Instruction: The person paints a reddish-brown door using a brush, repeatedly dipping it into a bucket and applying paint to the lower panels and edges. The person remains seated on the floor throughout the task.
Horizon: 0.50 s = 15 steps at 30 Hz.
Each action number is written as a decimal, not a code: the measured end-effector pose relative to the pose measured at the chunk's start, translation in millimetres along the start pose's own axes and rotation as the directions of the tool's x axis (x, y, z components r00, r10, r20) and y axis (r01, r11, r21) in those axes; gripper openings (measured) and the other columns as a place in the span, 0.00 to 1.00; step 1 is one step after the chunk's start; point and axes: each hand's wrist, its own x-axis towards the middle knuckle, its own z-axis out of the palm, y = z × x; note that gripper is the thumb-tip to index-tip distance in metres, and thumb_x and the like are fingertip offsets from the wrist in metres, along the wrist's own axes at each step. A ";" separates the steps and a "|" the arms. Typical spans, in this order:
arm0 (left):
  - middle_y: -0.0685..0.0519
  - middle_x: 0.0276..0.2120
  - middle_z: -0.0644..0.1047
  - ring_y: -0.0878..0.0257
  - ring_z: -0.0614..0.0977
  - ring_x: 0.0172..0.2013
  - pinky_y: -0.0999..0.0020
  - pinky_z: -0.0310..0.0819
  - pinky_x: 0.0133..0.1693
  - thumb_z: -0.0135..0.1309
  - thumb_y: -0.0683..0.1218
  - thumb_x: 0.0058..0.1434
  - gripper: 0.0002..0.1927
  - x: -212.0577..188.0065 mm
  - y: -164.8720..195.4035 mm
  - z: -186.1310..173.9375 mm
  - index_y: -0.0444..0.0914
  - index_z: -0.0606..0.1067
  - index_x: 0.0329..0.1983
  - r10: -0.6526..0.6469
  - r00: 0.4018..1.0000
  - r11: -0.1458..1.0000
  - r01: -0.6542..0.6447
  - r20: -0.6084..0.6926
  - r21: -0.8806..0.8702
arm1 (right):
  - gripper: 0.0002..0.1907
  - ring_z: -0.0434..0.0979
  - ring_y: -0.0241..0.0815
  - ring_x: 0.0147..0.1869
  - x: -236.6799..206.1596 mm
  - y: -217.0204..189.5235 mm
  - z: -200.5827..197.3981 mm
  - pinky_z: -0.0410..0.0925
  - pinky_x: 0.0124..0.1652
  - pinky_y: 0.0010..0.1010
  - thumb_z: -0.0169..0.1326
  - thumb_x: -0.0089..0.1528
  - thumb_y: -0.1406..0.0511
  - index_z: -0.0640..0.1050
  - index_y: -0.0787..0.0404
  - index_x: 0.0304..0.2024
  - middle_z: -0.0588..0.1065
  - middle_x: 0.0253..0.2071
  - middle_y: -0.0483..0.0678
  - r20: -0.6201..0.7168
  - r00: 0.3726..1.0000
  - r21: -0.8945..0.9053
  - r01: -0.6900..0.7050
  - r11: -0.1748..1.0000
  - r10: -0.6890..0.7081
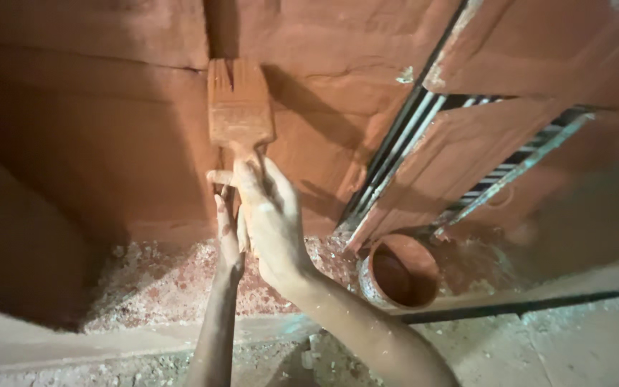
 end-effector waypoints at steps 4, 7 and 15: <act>0.45 0.79 0.45 0.50 0.49 0.77 0.51 0.39 0.74 0.24 0.67 0.72 0.39 9.5 7.4 7.2 0.44 0.42 0.80 0.080 0.995 0.980 -0.068 -0.060 0.187 | 0.16 0.58 0.28 0.14 12.4 28.7 -34.6 0.53 0.14 0.22 0.49 0.69 0.61 0.76 0.58 0.57 0.83 0.36 0.46 -0.097 0.993 -0.188 -0.091 0.978 0.074; 0.45 0.80 0.46 0.51 0.44 0.79 0.51 0.36 0.75 0.22 0.65 0.75 0.38 15.9 13.8 2.3 0.39 0.48 0.80 0.200 0.980 0.903 -0.190 0.014 0.386 | 0.09 0.59 0.29 0.16 4.6 65.4 -56.8 0.53 0.14 0.26 0.51 0.69 0.60 0.76 0.58 0.43 0.67 0.23 0.39 -0.329 0.921 -0.256 -0.299 0.919 0.209; 0.48 0.79 0.51 0.52 0.52 0.78 0.53 0.40 0.76 0.21 0.63 0.76 0.37 28.9 -7.6 -27.4 0.38 0.49 0.80 0.130 0.991 0.942 -0.120 -0.009 0.315 | 0.02 0.66 0.25 0.29 12.5 123.6 -89.1 0.61 0.25 0.19 0.54 0.69 0.66 0.78 0.56 0.43 0.71 0.34 0.39 -0.254 0.952 -0.182 -0.220 0.958 0.171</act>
